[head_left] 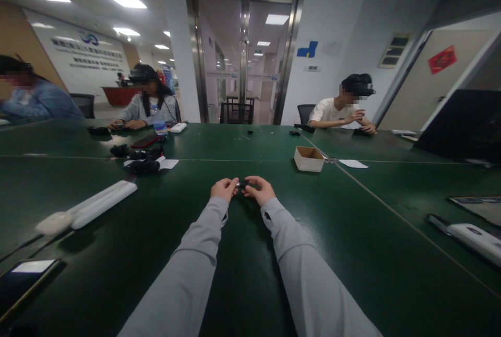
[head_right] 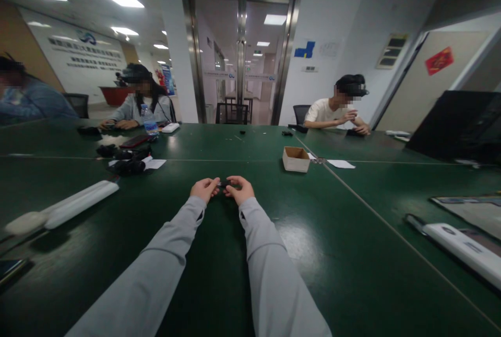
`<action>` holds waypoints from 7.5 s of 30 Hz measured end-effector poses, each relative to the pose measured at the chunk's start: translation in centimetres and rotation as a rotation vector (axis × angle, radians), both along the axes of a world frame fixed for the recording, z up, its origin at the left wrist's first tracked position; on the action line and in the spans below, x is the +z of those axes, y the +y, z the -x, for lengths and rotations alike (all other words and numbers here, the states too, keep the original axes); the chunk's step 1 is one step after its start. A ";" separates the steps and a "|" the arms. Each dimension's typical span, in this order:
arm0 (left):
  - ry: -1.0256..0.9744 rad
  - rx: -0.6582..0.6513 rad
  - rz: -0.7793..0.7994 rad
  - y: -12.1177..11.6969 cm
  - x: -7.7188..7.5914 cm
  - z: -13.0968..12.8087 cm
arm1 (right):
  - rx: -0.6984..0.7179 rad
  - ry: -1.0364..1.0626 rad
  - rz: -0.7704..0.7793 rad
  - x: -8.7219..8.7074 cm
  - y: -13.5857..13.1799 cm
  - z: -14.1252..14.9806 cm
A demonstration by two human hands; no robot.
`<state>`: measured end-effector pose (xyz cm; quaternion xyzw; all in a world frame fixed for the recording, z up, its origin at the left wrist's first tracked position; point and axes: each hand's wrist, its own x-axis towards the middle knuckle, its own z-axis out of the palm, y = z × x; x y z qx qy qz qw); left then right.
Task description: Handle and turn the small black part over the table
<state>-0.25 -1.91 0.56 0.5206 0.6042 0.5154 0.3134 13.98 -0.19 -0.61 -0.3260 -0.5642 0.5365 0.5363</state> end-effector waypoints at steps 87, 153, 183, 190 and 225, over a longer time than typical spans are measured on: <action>-0.030 -0.190 -0.141 0.3 -0.6 -0.2 | -0.007 0.085 0.129 0.5 0.2 -0.2; -0.123 -0.223 -0.019 -0.1 0.3 -0.1 | 0.065 0.035 0.071 0.7 -0.1 -0.4; -0.102 -0.260 -0.144 -0.2 -0.1 -0.4 | 0.076 0.123 0.232 0.8 0.0 -0.1; -0.124 -0.247 -0.118 -0.2 0.0 -0.3 | 0.026 0.124 0.264 0.9 0.0 -0.1; -0.091 -0.256 -0.112 -0.1 0.0 -0.3 | 0.116 0.111 0.180 0.5 0.3 -0.3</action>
